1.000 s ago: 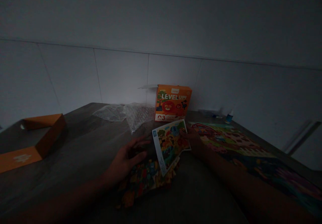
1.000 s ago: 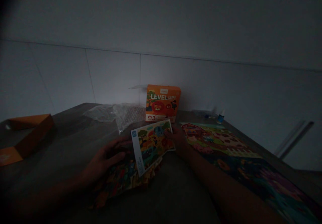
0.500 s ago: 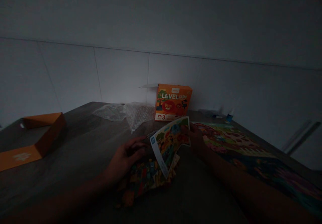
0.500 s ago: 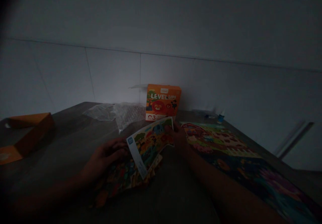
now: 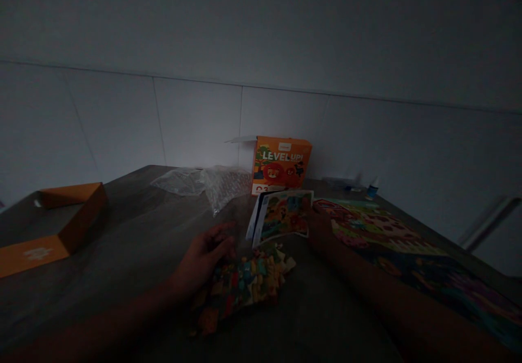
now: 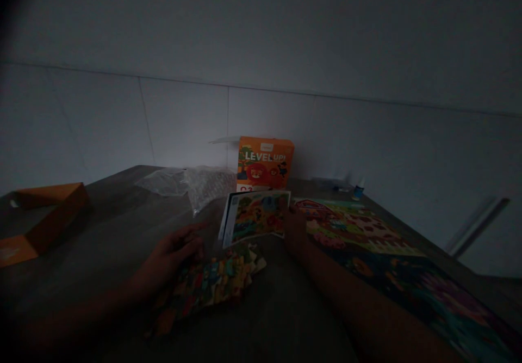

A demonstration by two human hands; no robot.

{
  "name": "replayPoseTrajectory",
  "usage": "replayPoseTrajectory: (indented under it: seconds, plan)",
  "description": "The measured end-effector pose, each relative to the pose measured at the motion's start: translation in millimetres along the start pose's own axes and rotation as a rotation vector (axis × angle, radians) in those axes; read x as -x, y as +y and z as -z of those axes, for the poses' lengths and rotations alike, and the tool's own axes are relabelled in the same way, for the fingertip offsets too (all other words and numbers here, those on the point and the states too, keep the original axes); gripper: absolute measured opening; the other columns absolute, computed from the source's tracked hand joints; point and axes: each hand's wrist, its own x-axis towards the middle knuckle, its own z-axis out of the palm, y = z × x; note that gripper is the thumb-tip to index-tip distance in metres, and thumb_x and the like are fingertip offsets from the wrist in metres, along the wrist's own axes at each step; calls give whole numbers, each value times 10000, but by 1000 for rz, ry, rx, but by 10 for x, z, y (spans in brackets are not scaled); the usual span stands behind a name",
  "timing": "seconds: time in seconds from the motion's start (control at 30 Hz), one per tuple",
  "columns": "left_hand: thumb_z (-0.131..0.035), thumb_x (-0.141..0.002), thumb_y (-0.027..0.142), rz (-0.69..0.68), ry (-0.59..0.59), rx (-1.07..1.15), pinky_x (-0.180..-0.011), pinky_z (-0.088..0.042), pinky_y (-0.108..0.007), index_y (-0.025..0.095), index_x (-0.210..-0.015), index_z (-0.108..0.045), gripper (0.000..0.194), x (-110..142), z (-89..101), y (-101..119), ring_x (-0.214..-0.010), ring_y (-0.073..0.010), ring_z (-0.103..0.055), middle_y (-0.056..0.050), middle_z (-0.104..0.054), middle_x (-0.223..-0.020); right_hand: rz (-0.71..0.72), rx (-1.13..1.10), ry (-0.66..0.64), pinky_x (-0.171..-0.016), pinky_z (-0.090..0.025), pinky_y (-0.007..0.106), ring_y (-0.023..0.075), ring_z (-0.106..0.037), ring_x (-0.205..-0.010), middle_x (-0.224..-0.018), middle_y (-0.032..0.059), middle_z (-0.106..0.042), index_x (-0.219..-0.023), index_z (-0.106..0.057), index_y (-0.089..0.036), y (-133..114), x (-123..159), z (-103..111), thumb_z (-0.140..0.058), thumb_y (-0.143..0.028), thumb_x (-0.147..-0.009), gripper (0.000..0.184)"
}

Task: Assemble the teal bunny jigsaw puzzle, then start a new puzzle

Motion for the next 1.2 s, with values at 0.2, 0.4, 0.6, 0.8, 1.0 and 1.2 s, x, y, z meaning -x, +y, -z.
replayPoseTrajectory:
  seconds: [0.2, 0.4, 0.6, 0.8, 1.0, 1.2]
  plan:
    - [-670, -793, 455, 13, -40, -28, -597, -451, -258, 175, -1234, -642, 523, -2, 13, -22, -633, -168, -591, 0, -652, -667, 104, 444, 14, -766, -560, 471, 321, -703, -808, -853, 97, -765, -809, -753, -200, 5, -16, 64, -817, -536, -596, 403]
    - [-636, -784, 459, 27, -82, -66, -602, -426, -261, 149, -1207, -611, 526, -11, 7, -14, -646, -159, -568, 13, -624, -680, 44, 804, -48, -743, -522, 360, 267, -700, -782, -816, 106, -757, -817, -777, -171, -118, 48, -30, -647, -487, -824, 342]
    - [-606, -774, 451, 41, -97, -104, -591, -402, -270, 141, -1220, -590, 544, -5, -9, 11, -649, -159, -552, 8, -616, -685, -11, 724, 123, -720, -536, 336, 263, -709, -813, -876, 118, -748, -902, -738, -133, -35, -73, 90, -655, -352, -835, 243]
    - [-609, -753, 455, 50, -108, -128, -599, -408, -279, 132, -1198, -605, 550, 9, -20, 61, -649, -167, -557, 0, -627, -689, -98, 585, 152, -454, -500, 229, 155, -663, -493, -749, 67, -724, -1009, -662, -149, 103, -125, 131, -638, -350, -881, 239]
    - [-627, -770, 433, 26, -138, -122, -627, -420, -286, 126, -1184, -610, 516, -14, 3, -7, -650, -168, -560, 0, -628, -689, -151, 559, 119, -406, -502, 222, 139, -632, -442, -700, 47, -713, -980, -643, -135, 81, -116, 108, -644, -214, -842, 159]
    - [-630, -758, 417, 33, -138, -101, -610, -418, -272, 131, -1163, -622, 496, -12, -10, -29, -637, -161, -555, 16, -609, -677, -162, 646, 121, -441, -476, 197, 122, -630, -507, -805, 60, -736, -1014, -693, -120, 43, -138, 112, -642, -90, -733, 287]
